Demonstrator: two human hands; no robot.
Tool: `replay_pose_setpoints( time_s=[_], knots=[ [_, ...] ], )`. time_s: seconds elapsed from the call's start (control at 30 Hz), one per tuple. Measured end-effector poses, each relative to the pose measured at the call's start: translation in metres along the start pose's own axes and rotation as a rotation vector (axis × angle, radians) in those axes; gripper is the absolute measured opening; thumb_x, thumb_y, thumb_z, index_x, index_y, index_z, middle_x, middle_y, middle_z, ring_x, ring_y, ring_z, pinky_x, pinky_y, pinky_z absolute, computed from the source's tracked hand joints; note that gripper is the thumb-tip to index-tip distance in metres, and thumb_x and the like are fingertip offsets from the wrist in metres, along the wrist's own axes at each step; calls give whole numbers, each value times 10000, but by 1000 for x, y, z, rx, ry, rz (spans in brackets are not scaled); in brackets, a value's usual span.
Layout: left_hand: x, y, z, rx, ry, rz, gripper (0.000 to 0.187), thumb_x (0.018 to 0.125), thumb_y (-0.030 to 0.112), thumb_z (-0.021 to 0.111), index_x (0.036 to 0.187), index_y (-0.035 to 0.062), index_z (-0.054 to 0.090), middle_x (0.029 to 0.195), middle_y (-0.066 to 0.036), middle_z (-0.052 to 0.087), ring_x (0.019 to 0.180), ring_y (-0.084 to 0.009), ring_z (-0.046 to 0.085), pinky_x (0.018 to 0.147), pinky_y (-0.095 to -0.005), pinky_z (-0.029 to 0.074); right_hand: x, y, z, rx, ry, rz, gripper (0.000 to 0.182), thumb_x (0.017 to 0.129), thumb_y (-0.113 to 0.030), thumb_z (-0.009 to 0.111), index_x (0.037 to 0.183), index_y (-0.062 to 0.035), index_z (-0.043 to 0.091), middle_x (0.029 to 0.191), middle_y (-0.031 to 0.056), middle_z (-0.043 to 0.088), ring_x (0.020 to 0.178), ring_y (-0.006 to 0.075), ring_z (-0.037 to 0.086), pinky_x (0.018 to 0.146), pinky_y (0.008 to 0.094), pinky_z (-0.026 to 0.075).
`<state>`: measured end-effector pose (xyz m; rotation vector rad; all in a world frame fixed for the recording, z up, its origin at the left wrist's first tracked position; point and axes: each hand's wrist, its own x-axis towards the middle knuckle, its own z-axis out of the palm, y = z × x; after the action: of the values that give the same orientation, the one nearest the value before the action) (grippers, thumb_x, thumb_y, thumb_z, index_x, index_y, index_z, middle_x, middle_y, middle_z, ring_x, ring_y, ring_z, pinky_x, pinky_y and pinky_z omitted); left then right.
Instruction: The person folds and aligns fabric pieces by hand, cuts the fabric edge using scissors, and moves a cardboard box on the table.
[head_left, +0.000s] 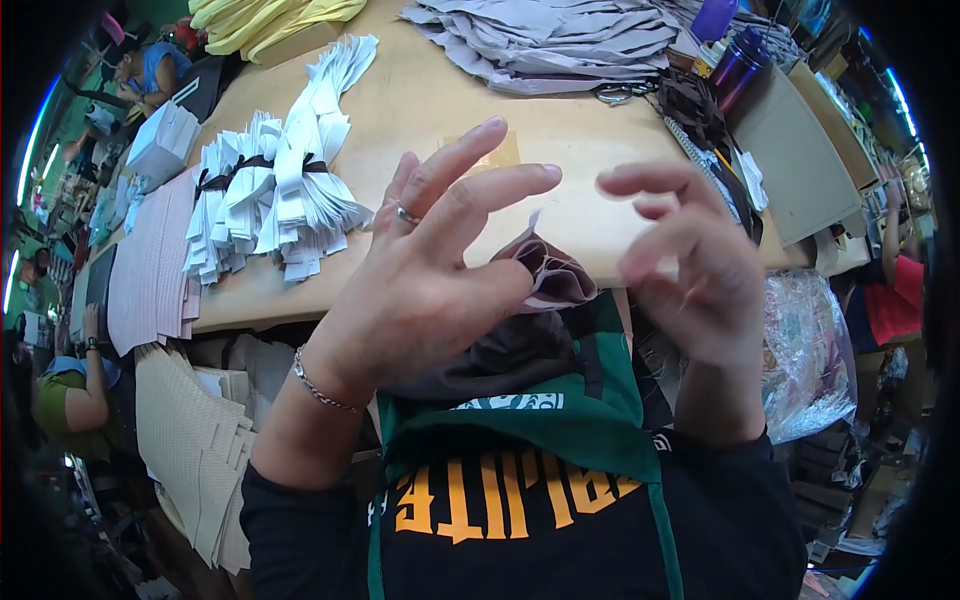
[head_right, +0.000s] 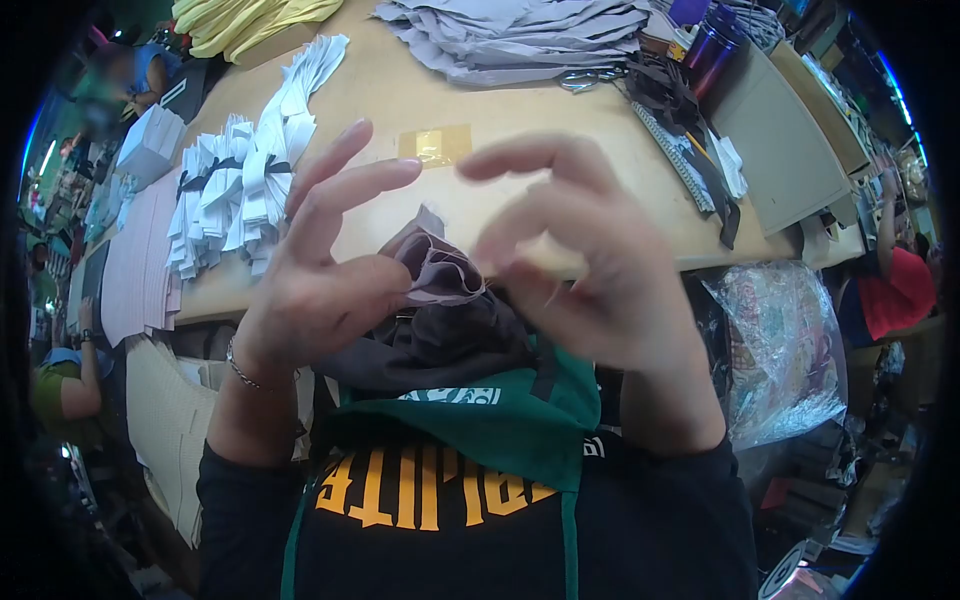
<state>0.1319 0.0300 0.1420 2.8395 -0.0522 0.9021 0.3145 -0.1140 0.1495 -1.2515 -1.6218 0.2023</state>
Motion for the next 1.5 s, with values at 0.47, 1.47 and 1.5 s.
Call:
replay_pose_setpoints(
  time_s=[0.47,1.47,1.5],
  knots=[
    [-17,5,16,129,164,119,205,579,100,746,710,160,599,1123,-53,547,1210,-336,431,1074,-457,275,24,-2,-4,-211,-333,56,207,670,-84,721,819,-36,586,886,95,581,842,256,563,726,331,437],
    [-5,15,12,138,-63,-97,145,633,122,698,637,102,555,1247,-32,519,1330,-347,335,1065,-584,170,5,-14,11,-293,-308,81,102,585,-30,538,686,-18,539,1008,147,573,1019,321,494,861,396,417],
    [-5,14,13,145,-60,-94,152,633,119,699,636,101,548,1235,-31,523,1330,-344,336,1059,-592,177,4,-12,11,-273,-306,94,104,587,-29,539,690,-17,537,1014,150,572,1028,324,491,872,401,412]
  ],
)
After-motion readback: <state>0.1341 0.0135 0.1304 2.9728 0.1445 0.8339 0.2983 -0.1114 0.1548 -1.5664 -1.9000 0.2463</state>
